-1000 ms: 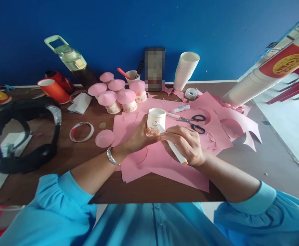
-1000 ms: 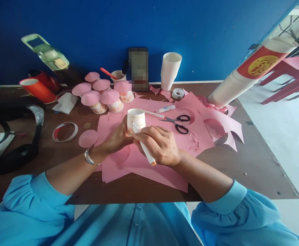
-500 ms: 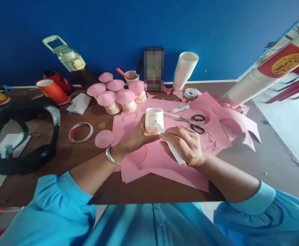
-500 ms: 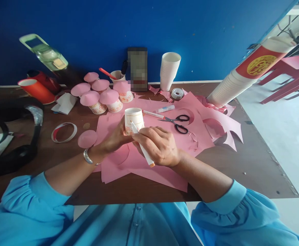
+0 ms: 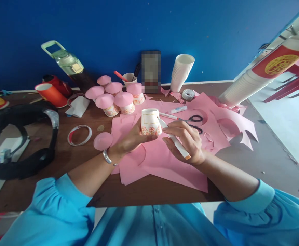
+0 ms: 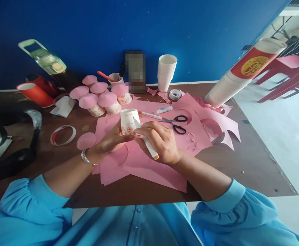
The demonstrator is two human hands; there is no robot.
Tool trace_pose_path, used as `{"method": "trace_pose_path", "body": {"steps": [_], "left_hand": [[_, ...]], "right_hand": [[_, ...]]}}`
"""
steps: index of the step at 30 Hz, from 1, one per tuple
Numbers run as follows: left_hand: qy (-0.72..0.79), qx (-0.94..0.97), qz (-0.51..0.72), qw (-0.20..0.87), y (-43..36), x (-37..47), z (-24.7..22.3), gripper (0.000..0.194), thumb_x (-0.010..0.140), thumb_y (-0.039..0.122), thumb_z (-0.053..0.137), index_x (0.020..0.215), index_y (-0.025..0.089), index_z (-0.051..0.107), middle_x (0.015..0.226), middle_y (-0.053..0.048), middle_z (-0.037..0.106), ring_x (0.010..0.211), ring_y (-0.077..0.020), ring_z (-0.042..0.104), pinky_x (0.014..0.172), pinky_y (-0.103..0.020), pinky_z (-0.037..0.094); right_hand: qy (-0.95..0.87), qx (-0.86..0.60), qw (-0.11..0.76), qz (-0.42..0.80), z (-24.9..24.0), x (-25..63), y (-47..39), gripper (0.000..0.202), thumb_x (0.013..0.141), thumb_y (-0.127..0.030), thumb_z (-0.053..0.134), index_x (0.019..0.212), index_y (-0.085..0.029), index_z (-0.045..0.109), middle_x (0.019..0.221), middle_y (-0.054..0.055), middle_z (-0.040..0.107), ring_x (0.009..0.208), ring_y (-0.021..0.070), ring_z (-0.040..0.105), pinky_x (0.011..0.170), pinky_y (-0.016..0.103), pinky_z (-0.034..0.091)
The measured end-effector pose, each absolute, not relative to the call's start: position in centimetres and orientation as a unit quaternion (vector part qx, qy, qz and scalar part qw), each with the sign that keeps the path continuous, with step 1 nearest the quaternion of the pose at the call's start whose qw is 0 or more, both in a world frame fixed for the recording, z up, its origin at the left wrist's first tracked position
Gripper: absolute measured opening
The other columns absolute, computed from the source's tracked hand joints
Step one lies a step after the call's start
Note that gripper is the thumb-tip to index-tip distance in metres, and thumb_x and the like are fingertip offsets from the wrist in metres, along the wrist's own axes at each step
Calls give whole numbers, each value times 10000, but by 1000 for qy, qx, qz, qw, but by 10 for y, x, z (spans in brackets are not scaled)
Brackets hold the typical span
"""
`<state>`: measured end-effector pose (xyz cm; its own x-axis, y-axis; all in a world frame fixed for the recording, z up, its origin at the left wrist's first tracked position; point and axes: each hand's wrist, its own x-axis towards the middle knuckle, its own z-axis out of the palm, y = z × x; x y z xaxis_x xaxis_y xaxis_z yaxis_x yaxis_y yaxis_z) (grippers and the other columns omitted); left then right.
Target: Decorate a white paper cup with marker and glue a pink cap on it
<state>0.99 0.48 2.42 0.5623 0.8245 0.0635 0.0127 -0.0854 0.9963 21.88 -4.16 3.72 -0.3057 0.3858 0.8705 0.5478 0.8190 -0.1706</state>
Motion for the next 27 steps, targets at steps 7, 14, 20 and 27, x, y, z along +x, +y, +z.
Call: {"method": "trace_pose_path", "body": {"steps": [7,14,20,27], "left_hand": [[304,613,318,656,5,7,22,476,857,496,857,1187,225,646,1084,-61,681,1080,-255,655,974,-429,558],[320,618,320,643,5,6,13,582,836,481,881,1279,228,602,1235,-81,667,1137,-261,629,943,-387,542],[319,648,318,614,6,5,12,517,840,518,867,1182,210,631,1133,-72,676,1062,-254,632,889,-379,549],[305,665,328,598,6,7,10,598,865,470,850,1332,256,546,1181,-56,671,1081,-252,645,866,-381,579]], "right_hand": [[-801,-285,521,-81,35,216,-41,228,978,-124,621,1197,-188,633,933,65,731,813,195,740,671,314,637],[-803,-284,519,-80,36,217,-41,212,999,-151,628,1208,-184,632,939,66,730,825,184,737,684,301,628],[-819,-271,493,-108,34,217,-41,251,997,-147,644,1243,-193,630,968,53,717,816,166,722,676,281,606],[-830,-272,472,-122,35,219,-42,251,997,-142,647,1238,-205,615,955,41,716,806,159,724,672,284,609]]}}
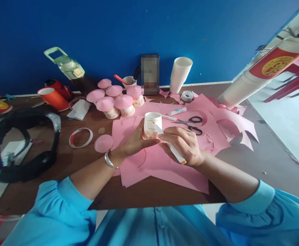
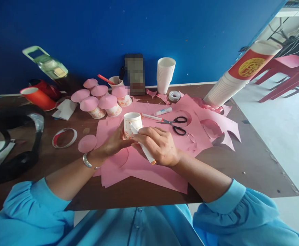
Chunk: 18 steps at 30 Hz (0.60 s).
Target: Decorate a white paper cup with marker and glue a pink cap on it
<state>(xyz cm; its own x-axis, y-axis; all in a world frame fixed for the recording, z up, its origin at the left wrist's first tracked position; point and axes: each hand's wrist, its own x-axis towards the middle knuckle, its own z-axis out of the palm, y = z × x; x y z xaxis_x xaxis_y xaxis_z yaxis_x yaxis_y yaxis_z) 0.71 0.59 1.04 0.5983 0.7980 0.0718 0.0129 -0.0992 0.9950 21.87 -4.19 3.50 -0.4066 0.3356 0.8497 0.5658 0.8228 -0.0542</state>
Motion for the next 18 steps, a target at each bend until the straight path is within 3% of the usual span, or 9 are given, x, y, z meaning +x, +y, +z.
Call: {"method": "trace_pose_path", "body": {"steps": [13,18], "left_hand": [[345,694,314,549,5,4,8,720,846,480,875,1408,239,496,1286,-102,647,1123,-278,624,883,-403,554],[355,703,313,530,4,5,12,654,854,473,859,1362,255,510,1258,-81,652,1073,-263,633,822,-379,552]], "right_hand": [[-834,-263,468,-128,36,217,-43,221,979,-129,652,1196,-154,622,915,68,726,719,170,698,621,301,581],[-831,-273,467,-131,35,217,-43,191,994,-152,659,1180,-173,618,897,55,730,724,162,705,620,288,583]]}}
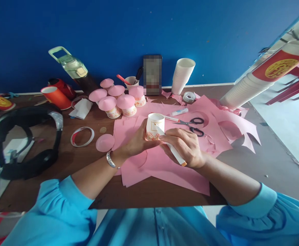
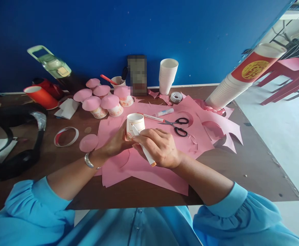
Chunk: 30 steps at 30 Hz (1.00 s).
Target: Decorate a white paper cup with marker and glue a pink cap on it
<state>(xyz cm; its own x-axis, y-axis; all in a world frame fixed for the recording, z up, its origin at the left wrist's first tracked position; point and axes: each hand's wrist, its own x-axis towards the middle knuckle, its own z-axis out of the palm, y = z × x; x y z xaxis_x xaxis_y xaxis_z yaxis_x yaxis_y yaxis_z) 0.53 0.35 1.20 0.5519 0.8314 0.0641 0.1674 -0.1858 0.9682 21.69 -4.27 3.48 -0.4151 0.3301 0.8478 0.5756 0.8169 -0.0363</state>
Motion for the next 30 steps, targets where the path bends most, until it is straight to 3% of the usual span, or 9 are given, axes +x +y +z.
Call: {"method": "trace_pose_path", "body": {"steps": [7,12,16,22,30], "left_hand": [[335,681,335,558,5,8,9,643,806,466,893,1298,238,549,1195,-75,655,1059,-265,642,825,-394,578],[325,656,348,586,6,8,7,679,814,414,905,1359,238,539,1224,-82,662,1127,-280,637,887,-408,581],[325,642,333,609,6,6,11,573,852,442,868,1281,220,561,1186,-80,667,1096,-267,642,882,-396,572],[343,689,345,537,4,10,11,658,815,406,895,1323,224,520,1168,-69,652,1033,-230,622,809,-350,563],[341,727,378,460,1,22,13,477,833,434,839,1141,194,565,1056,-78,660,885,-209,606,720,-351,532]], "right_hand": [[-835,-265,465,-126,36,216,-44,239,989,-140,659,1218,-188,609,889,40,732,718,160,713,608,286,579],[-838,-257,465,-128,34,213,-45,187,1007,-174,661,1181,-183,593,871,40,728,725,161,717,606,283,584],[-834,-266,467,-124,33,215,-44,186,1005,-167,653,1171,-205,578,883,30,727,730,158,715,624,282,592],[-828,-281,467,-132,33,216,-44,207,993,-133,659,1173,-209,589,891,23,717,733,150,701,631,281,582],[-834,-267,464,-131,35,215,-46,233,955,-118,708,1157,-184,612,843,28,710,692,170,690,601,296,550]]}}
